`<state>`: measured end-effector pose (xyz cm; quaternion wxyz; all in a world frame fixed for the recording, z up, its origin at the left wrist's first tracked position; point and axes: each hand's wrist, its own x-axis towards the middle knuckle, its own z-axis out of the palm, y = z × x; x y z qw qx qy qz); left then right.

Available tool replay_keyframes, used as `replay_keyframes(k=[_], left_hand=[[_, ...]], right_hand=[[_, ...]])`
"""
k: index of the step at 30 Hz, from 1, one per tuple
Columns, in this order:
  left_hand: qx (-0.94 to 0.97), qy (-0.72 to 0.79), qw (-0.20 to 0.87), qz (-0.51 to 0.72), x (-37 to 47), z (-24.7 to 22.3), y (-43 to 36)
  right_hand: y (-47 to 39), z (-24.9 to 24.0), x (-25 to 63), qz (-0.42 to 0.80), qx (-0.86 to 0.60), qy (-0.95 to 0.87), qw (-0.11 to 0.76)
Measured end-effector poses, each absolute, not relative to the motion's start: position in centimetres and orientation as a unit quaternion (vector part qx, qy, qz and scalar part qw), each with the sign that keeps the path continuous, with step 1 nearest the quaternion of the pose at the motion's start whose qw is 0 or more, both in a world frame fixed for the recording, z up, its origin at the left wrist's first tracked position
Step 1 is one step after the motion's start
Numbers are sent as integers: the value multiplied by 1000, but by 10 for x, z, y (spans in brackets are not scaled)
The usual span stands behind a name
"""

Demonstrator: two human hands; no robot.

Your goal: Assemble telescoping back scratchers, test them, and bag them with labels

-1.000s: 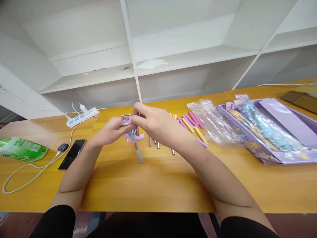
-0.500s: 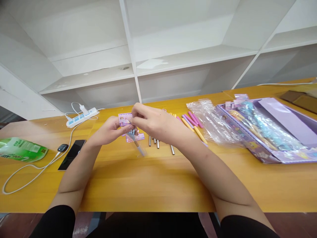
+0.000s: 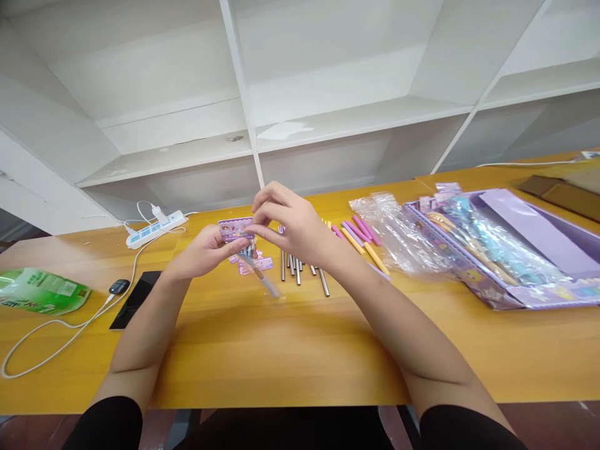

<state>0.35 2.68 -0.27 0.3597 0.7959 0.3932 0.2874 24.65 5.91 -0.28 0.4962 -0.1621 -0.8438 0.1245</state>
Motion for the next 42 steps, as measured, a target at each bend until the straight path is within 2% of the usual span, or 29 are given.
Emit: replay_keyframes(k=[4, 7, 12, 18, 26, 34, 42], left_hand=[[813, 393, 331, 274, 7, -1, 24], [832, 386, 298, 264, 9, -1, 22], [846, 385, 268, 253, 11, 0, 18], [838, 392, 292, 244, 16, 2, 12], [860, 387, 235, 236, 18, -2, 9], [867, 380, 226, 231, 23, 1, 4], [862, 381, 228, 243, 25, 1, 3]], right_hand=[[55, -6, 240, 322, -213, -788, 479], [52, -7, 238, 364, -225, -780, 456], [50, -7, 234, 356, -237, -784, 451], [47, -8, 231, 363, -225, -782, 453], [44, -6, 231, 338, -225, -796, 449], [42, -7, 232, 283, -218, -821, 446], [39, -9, 230, 187, -198, -833, 481]])
